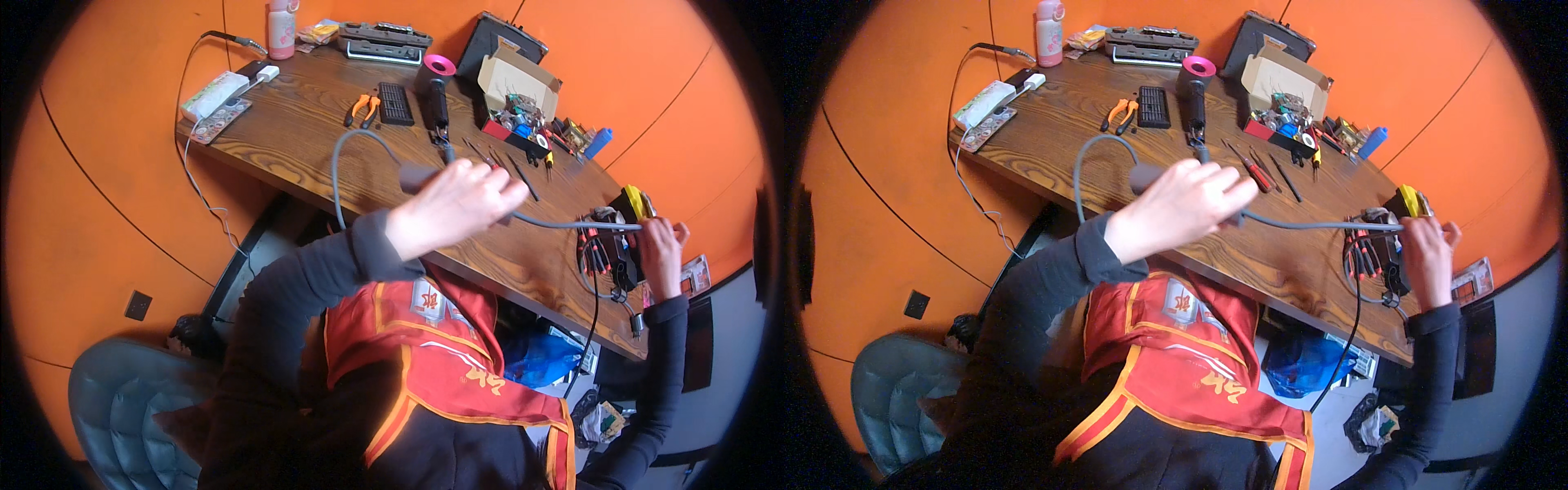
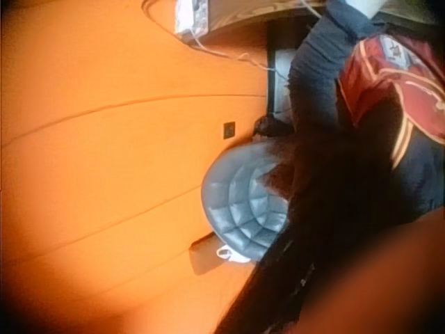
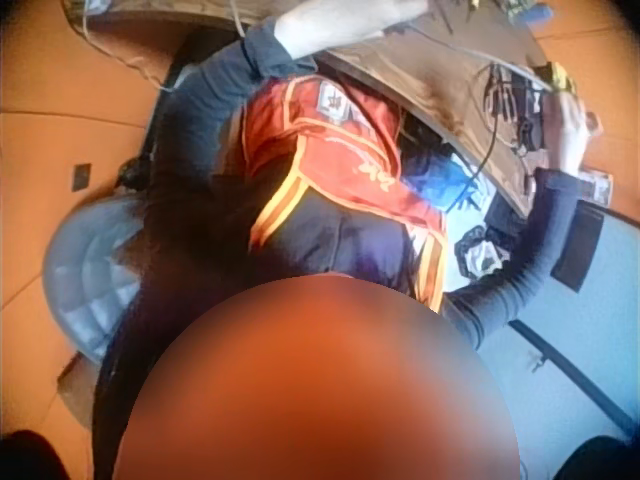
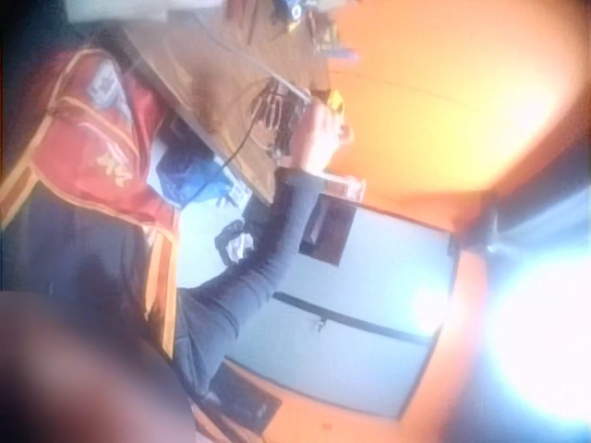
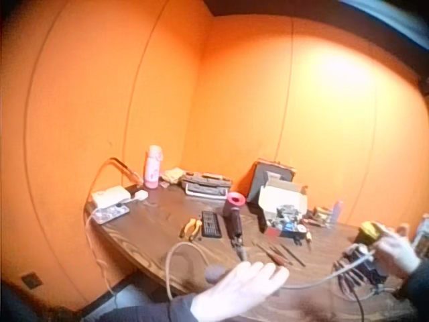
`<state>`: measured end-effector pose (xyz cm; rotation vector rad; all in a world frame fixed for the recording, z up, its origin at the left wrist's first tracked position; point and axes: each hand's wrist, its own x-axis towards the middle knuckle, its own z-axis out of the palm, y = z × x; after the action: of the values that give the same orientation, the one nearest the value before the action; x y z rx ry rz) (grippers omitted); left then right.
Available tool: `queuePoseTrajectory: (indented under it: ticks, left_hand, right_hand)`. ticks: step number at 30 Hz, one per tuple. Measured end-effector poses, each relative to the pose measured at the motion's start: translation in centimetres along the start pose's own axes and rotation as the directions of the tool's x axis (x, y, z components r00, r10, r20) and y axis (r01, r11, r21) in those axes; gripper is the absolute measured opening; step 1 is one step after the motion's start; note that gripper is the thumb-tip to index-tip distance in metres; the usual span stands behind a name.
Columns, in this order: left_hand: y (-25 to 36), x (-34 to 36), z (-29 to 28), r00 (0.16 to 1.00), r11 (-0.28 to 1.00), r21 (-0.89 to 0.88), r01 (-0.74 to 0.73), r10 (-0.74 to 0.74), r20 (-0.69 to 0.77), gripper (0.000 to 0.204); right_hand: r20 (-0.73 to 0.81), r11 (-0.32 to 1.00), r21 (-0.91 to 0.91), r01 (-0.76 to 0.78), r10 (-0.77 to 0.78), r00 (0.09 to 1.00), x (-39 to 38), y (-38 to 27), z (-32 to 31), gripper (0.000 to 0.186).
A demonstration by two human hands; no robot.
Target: The person disassembles a hair dryer, removes the power cord, and uses a screwdriver and tweezers to remove small components from the body. The person then reassembles the hair dryer and tests it.
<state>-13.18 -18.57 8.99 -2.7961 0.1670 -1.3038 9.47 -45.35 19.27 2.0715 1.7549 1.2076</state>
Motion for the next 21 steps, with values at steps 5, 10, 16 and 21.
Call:
queuePoseTrajectory:
  ticks: [5, 10, 16, 21]
  left_hand:
    - [-1.9, -0.8, 0.5, 0.994, 0.996, 0.085, -0.017, 0.026, -0.102, 0.036]
    - [-1.5, -0.5, 0.1, 0.995, 0.999, 0.018, -0.044, 0.046, -0.089, 0.040]
    - [-2.4, -0.6, -2.1, 0.968, 0.928, -0.287, 0.239, -0.206, 0.141, 0.039]
    - [-2.5, -0.5, -2.9, 0.953, 0.920, -0.265, 0.289, -0.249, 0.175, 0.039]
  right_hand:
    - [0.050, 0.964, -0.182, -0.193, 0.205, 0.978, -6.4, 6.5, -0.1, 0.010]
    - [0.199, 0.948, -0.188, -0.255, 0.291, 0.936, -10.8, 8.9, 1.4, 0.010]
    - [0.220, 0.813, -0.350, -0.466, 0.555, 0.802, -15.4, 13.2, 4.2, 0.014]
    - [0.469, 0.599, -0.436, -0.671, 0.788, 0.399, -15.4, 13.4, 2.0, 0.027]
